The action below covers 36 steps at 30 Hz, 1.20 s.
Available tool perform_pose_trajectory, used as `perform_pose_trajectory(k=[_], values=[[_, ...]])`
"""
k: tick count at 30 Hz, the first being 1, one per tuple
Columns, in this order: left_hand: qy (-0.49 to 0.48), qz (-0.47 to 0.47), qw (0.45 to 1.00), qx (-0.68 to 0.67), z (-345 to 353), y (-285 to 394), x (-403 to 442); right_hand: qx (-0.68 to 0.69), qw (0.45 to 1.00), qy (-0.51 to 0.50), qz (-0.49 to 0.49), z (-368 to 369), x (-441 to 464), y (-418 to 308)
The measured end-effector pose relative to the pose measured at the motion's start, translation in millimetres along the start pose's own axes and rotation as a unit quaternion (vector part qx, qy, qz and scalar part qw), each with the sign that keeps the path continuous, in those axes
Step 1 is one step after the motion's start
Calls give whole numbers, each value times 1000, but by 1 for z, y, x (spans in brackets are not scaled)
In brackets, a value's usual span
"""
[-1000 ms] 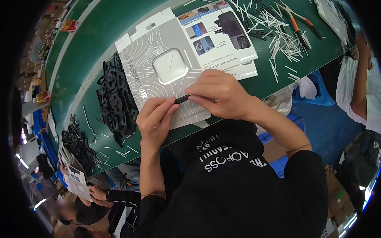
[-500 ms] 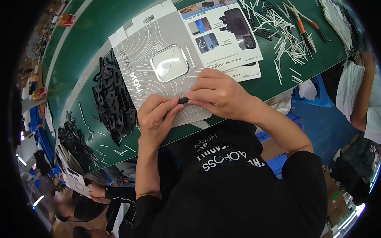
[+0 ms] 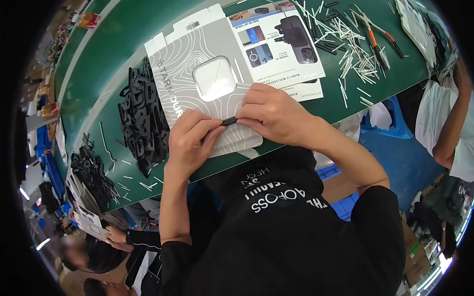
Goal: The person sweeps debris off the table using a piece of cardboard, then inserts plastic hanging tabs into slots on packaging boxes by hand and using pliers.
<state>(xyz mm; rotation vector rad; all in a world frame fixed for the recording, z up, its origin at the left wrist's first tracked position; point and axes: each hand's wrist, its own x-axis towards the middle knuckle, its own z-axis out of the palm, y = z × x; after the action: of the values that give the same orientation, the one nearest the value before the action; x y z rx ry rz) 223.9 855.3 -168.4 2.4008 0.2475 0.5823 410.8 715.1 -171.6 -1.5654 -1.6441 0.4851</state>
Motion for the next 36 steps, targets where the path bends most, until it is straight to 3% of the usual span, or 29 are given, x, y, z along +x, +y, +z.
perform_pose_trajectory(k=[4, 9, 17, 21, 24, 29, 32, 36], values=[[-30, 52, 997, 52, 2, 1, 13, -71, 996, -19, -58, -11, 7, 2], [-68, 39, 994, 77, 7, -5, 12, -96, 993, -30, -57, -8, 4, 10], [-23, 15, 995, 101, 6, 2, -2, -128, 989, -53, -45, -9, 4, 7], [19, 27, 997, 69, 20, 12, 8, -141, 984, -17, -107, -7, 1, 8], [34, 28, 998, 55, 21, 14, 8, -169, 981, -28, -92, -6, -4, 9], [32, 15, 999, 24, 20, 19, 7, -221, 954, 115, -167, -37, -15, 9], [29, -16, 999, 16, 15, 22, 2, -311, 925, 211, -62, -105, -38, 48], [24, -51, 998, 15, 14, 25, 3, -529, 768, 264, 245, -200, -79, 124]])
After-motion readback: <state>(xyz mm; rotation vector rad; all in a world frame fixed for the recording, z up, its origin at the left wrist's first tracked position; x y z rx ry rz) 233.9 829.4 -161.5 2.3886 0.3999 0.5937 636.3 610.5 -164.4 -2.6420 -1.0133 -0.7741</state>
